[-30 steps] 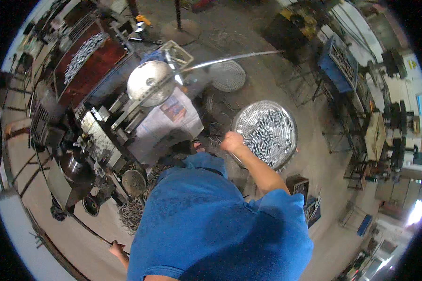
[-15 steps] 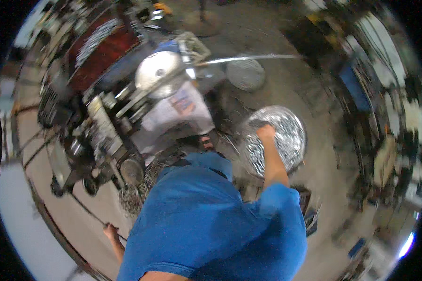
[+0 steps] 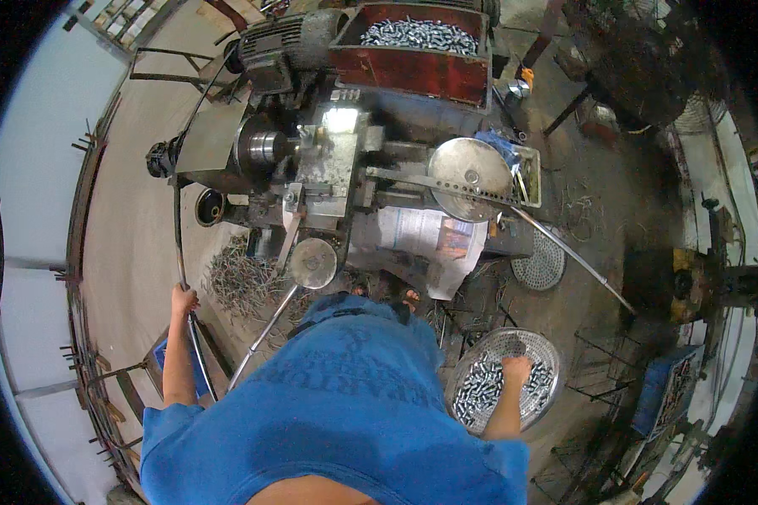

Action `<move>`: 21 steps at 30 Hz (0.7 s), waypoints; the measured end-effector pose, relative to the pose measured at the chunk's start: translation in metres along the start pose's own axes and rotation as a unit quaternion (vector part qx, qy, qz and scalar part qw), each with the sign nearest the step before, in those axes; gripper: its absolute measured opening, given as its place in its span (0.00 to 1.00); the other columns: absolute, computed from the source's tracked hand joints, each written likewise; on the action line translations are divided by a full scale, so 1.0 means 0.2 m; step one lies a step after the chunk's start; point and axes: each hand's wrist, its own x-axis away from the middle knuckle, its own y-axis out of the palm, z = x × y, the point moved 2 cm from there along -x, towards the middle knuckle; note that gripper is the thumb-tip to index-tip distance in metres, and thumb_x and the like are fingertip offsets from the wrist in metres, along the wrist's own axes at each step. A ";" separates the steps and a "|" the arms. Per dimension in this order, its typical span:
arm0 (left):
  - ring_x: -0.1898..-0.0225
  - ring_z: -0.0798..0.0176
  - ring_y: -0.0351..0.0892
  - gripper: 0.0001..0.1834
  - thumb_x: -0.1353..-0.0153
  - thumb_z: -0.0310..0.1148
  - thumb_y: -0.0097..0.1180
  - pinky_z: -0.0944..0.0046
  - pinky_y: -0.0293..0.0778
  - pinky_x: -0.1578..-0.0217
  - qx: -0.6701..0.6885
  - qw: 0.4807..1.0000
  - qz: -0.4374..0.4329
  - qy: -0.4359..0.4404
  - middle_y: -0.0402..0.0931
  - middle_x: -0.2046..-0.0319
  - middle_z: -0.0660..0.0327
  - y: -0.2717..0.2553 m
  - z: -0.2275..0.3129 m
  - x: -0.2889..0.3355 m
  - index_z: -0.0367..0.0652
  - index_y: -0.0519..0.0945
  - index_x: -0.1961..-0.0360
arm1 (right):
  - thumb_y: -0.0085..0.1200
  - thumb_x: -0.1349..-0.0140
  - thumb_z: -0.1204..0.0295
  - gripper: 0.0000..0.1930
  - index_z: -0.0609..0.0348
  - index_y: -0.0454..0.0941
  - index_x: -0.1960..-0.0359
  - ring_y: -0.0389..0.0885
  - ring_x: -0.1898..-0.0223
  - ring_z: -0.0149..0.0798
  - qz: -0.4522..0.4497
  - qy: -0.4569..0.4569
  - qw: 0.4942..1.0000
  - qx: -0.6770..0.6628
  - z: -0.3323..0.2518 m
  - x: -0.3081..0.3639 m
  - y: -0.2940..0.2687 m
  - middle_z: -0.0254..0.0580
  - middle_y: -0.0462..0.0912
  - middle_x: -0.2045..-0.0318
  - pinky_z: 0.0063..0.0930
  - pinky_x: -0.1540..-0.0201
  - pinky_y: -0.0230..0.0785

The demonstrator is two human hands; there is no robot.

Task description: The person operates a manual lathe machine to process metal components, using various levers to engage the feed and feed rate, while handling metal bolts and metal chips by hand.

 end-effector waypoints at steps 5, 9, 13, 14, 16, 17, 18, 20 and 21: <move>0.65 0.61 0.78 0.18 0.48 0.36 0.55 0.64 0.73 0.64 -0.211 0.949 0.030 0.234 0.76 0.73 0.50 -0.08 0.68 0.45 0.29 0.74 0.63 | 0.57 0.61 0.75 0.08 0.61 0.81 0.76 0.77 0.70 0.41 0.164 -0.305 0.891 -0.293 -0.47 0.05 -0.28 0.43 0.80 0.75 0.29 0.63 0.69; 0.65 0.64 0.79 0.17 0.38 0.34 0.46 0.67 0.71 0.60 0.246 0.899 -0.217 0.289 0.79 0.68 0.53 0.25 1.33 0.81 0.29 0.73 0.55 | 0.54 0.62 0.79 0.19 0.61 0.80 0.62 0.75 0.54 0.41 -0.061 -0.446 0.745 -0.492 -1.40 0.35 -0.94 0.47 0.76 0.55 0.28 0.51 0.65; 0.66 0.61 0.79 0.22 0.34 0.41 0.41 0.65 0.74 0.62 0.287 0.774 -0.492 0.278 0.79 0.70 0.52 0.57 1.66 1.12 0.27 0.72 0.57 | 0.50 0.69 0.76 0.23 0.63 0.79 0.63 0.73 0.53 0.48 -0.042 -0.650 0.617 -0.441 -1.91 0.66 -1.37 0.51 0.76 0.55 0.34 0.50 0.65; 0.68 0.59 0.80 0.23 0.34 0.43 0.40 0.64 0.75 0.62 0.344 0.721 -0.540 0.265 0.78 0.70 0.51 0.64 1.66 1.13 0.27 0.74 0.60 | 0.50 0.69 0.76 0.23 0.63 0.79 0.63 0.74 0.53 0.49 -0.040 -0.659 0.597 -0.456 -1.96 0.70 -1.40 0.51 0.77 0.55 0.34 0.50 0.65; 0.69 0.60 0.80 0.22 0.34 0.43 0.41 0.64 0.75 0.64 0.418 0.681 -0.567 0.199 0.78 0.73 0.52 0.66 1.67 1.18 0.30 0.75 0.65 | 0.50 0.69 0.77 0.23 0.63 0.79 0.64 0.74 0.54 0.50 -0.034 -0.666 0.578 -0.471 -2.01 0.71 -1.41 0.52 0.77 0.56 0.35 0.51 0.65; 0.70 0.61 0.80 0.22 0.35 0.43 0.41 0.65 0.74 0.65 0.446 0.672 -0.562 0.183 0.78 0.75 0.53 0.67 1.65 1.18 0.31 0.75 0.66 | 0.50 0.69 0.76 0.23 0.63 0.79 0.64 0.74 0.54 0.50 -0.033 -0.668 0.573 -0.473 -2.02 0.71 -1.40 0.52 0.77 0.56 0.35 0.51 0.65; 0.73 0.63 0.78 0.22 0.35 0.44 0.43 0.66 0.73 0.69 0.434 0.697 -0.534 0.201 0.77 0.77 0.55 0.66 1.63 1.17 0.32 0.76 0.69 | 0.50 0.69 0.76 0.22 0.63 0.79 0.64 0.74 0.55 0.51 -0.034 -0.669 0.570 -0.475 -2.03 0.72 -1.40 0.52 0.77 0.56 0.35 0.51 0.66; 0.77 0.67 0.75 0.23 0.37 0.46 0.45 0.69 0.71 0.76 0.407 0.745 -0.474 0.235 0.75 0.81 0.59 0.64 1.60 1.16 0.35 0.76 0.75 | 0.49 0.68 0.77 0.20 0.63 0.78 0.65 0.74 0.56 0.52 0.021 -0.698 0.580 -0.420 -2.04 0.79 -1.42 0.52 0.77 0.57 0.37 0.53 0.67; 0.78 0.69 0.74 0.23 0.37 0.46 0.45 0.69 0.69 0.77 0.347 0.781 -0.440 0.277 0.73 0.82 0.60 0.63 1.59 1.14 0.36 0.76 0.77 | 0.49 0.67 0.77 0.20 0.64 0.77 0.66 0.74 0.58 0.52 0.058 -0.707 0.590 -0.385 -2.05 0.82 -1.42 0.52 0.77 0.58 0.38 0.54 0.68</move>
